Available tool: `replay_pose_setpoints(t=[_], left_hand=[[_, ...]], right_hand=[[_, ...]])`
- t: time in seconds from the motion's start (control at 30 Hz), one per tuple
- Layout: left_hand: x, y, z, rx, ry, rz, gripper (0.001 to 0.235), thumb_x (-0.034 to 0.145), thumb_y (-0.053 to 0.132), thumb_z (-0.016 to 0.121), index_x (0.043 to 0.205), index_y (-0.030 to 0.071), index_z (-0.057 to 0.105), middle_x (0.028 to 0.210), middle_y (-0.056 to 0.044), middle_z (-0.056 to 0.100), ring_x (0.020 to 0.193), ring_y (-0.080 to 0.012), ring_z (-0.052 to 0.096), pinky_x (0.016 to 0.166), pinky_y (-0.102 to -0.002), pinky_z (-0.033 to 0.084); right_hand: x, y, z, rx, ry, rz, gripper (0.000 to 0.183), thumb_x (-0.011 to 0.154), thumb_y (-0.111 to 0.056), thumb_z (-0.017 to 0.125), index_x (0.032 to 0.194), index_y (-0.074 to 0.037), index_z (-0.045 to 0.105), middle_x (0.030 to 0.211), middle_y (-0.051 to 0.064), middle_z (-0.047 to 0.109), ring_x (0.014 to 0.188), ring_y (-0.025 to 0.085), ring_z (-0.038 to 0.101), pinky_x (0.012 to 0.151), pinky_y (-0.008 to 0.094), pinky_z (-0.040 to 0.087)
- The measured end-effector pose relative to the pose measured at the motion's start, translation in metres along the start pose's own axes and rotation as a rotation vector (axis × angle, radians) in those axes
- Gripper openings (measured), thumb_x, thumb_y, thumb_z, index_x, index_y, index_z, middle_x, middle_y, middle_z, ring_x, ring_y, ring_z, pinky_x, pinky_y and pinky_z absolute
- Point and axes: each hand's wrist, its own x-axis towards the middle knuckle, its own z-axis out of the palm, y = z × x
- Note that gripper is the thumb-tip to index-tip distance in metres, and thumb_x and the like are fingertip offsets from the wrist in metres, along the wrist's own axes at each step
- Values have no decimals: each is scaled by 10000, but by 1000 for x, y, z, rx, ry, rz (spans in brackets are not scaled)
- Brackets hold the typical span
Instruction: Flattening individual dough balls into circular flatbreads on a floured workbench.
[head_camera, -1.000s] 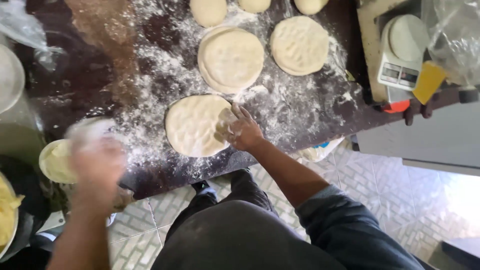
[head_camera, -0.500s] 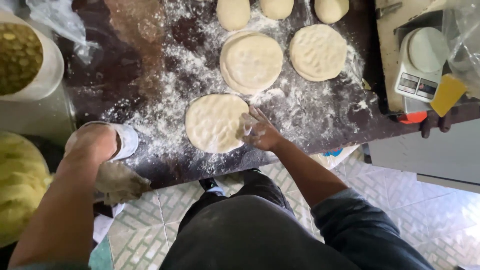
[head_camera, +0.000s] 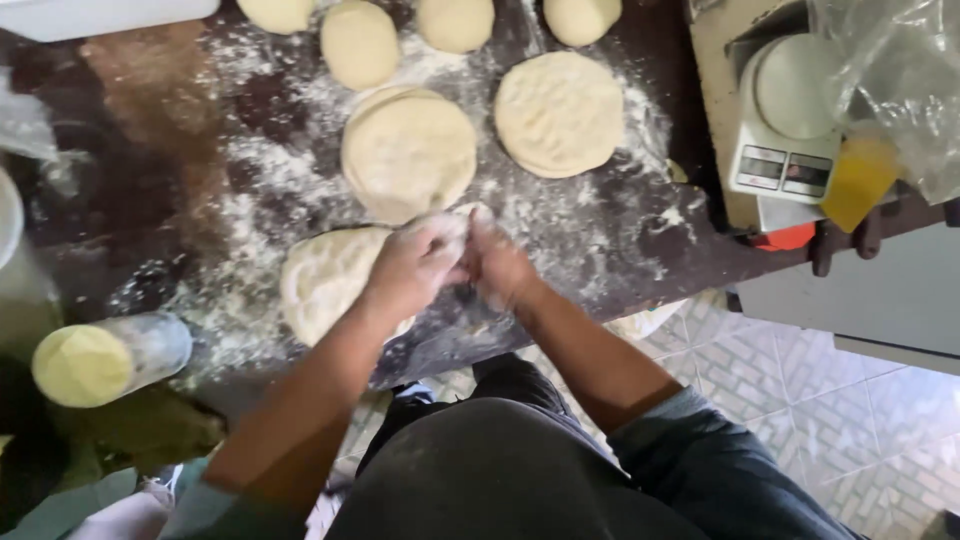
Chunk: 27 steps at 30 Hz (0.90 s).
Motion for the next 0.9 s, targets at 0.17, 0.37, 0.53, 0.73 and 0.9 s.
replay_pose_setpoints(t=[0.17, 0.37, 0.53, 0.73, 0.9], left_hand=[[56, 6, 10, 516, 471, 766, 285, 848, 329, 757, 970, 75, 799, 770, -184, 729, 748, -423, 713, 755, -508, 570], [0, -131, -51, 1013, 455, -439, 569, 991, 523, 531, 1178, 33, 749, 972, -251, 776, 1050, -424, 731, 986, -497, 509], [-21, -268, -68, 687, 290, -638, 434, 935, 523, 542, 1029, 145, 734, 996, -112, 706, 877, -279, 655, 843, -439, 429], [-16, -274, -42, 732, 330, -152, 390, 944, 380, 692, 1160, 56, 683, 942, -166, 727, 792, -321, 731, 671, -421, 598], [-36, -264, -16, 629, 606, -193, 301, 834, 335, 740, 1022, 126, 631, 832, -170, 689, 794, -379, 742, 654, -485, 602]], right_hand=[[24, -136, -89, -1376, 234, -422, 489, 1127, -357, 364, 1590, -202, 366, 1590, 108, 473, 1521, 342, 336, 1298, 411, 234], [167, -55, -177, -1109, -132, -1159, 245, 860, -191, 772, 728, 5, 708, 745, 231, 685, 756, 406, 691, 819, 468, 545], [76, 39, -53, -1532, -366, -1366, 363, 889, -305, 744, 967, 48, 720, 1114, 280, 674, 1133, 417, 607, 1055, 559, 414], [86, 117, -24, -1600, -262, -1188, 311, 925, -425, 556, 786, -183, 694, 854, 18, 728, 845, 245, 684, 962, 534, 442], [136, 168, -36, -1559, 20, -749, 548, 792, -402, 669, 1209, -48, 631, 1065, 156, 618, 769, 391, 682, 614, 538, 568]])
